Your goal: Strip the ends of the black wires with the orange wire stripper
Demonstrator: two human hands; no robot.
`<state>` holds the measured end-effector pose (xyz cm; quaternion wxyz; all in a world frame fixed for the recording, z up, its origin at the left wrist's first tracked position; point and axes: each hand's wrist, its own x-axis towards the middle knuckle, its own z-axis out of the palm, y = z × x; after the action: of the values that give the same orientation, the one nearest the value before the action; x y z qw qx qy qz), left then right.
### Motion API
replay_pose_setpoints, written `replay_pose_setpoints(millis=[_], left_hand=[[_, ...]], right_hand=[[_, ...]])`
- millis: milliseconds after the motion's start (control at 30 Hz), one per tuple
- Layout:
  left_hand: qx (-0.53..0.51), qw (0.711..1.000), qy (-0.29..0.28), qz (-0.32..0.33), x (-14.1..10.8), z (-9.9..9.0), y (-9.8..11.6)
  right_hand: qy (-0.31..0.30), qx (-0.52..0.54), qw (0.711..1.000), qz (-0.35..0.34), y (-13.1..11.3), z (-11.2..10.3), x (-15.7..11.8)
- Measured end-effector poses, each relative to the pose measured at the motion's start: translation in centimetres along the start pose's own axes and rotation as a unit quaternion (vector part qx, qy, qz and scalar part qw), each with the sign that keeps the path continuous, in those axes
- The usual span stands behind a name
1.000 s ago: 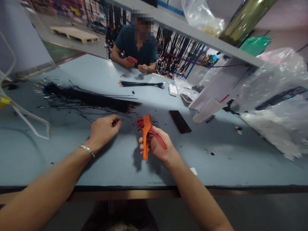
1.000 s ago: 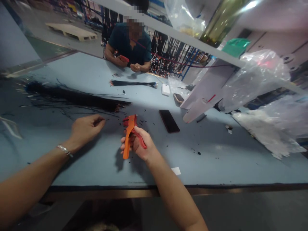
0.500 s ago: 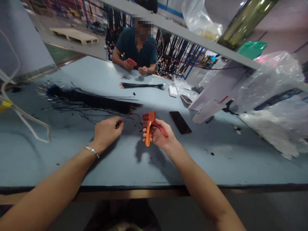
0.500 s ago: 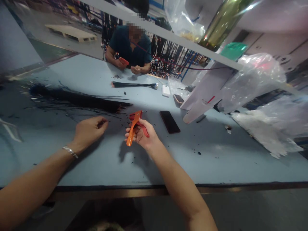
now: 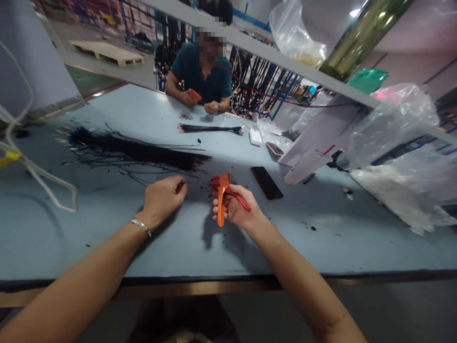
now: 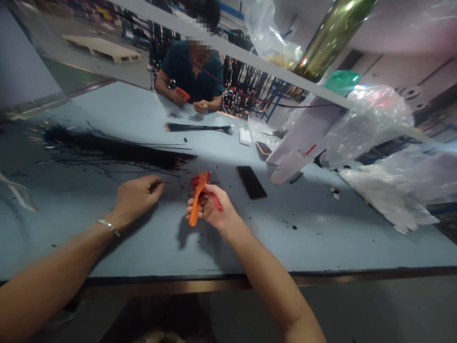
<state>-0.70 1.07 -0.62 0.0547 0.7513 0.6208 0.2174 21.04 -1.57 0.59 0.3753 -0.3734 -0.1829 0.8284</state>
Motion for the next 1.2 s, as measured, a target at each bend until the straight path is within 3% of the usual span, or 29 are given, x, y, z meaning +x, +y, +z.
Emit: replay_pose_setpoints(millis=[133, 233, 367, 467, 633, 867, 1033, 1133, 1200], left_hand=[[0.024, 1.0, -0.001, -0.005, 0.0, 0.1, 0.0], [0.026, 1.0, 0.0, -0.007, 0.0, 0.1, -0.1], [0.022, 1.0, -0.005, -0.004, 0.1, 0.1, -0.1], [0.021, 1.0, -0.007, 0.003, 0.0, 0.2, 0.0], [0.015, 1.0, 0.001, 0.002, 0.0, 0.2, 0.0], [0.017, 1.0, 0.002, 0.005, 0.1, 0.3, -0.1], [0.008, 1.0, 0.0, 0.001, 0.1, 0.3, 0.0], [0.009, 1.0, -0.004, 0.005, 0.1, 0.4, 0.0], [0.014, 1.0, -0.006, 0.008, 0.1, 0.5, -0.1]], right_hand=[[-0.082, -0.062, 0.993, 0.05, 1.6, 0.7, 0.5], [-0.052, -0.079, 0.994, 0.062, 1.7, 0.4, 1.2], [0.022, -0.057, 0.998, -0.018, 0.6, -1.2, -0.1], [-0.026, -0.076, 0.997, -0.011, 0.5, -2.4, -2.1], [-0.093, -0.181, 0.975, 0.086, 1.5, -3.7, -3.1], [-0.027, -0.19, 0.981, 0.023, -1.2, -4.9, -1.8], [-0.058, -0.253, 0.966, -0.024, -1.9, -5.3, -5.3], [-0.083, -0.318, 0.944, 0.006, -1.2, -4.8, -6.5], [-0.1, -0.337, 0.936, 0.032, -0.8, -4.3, -5.6]])
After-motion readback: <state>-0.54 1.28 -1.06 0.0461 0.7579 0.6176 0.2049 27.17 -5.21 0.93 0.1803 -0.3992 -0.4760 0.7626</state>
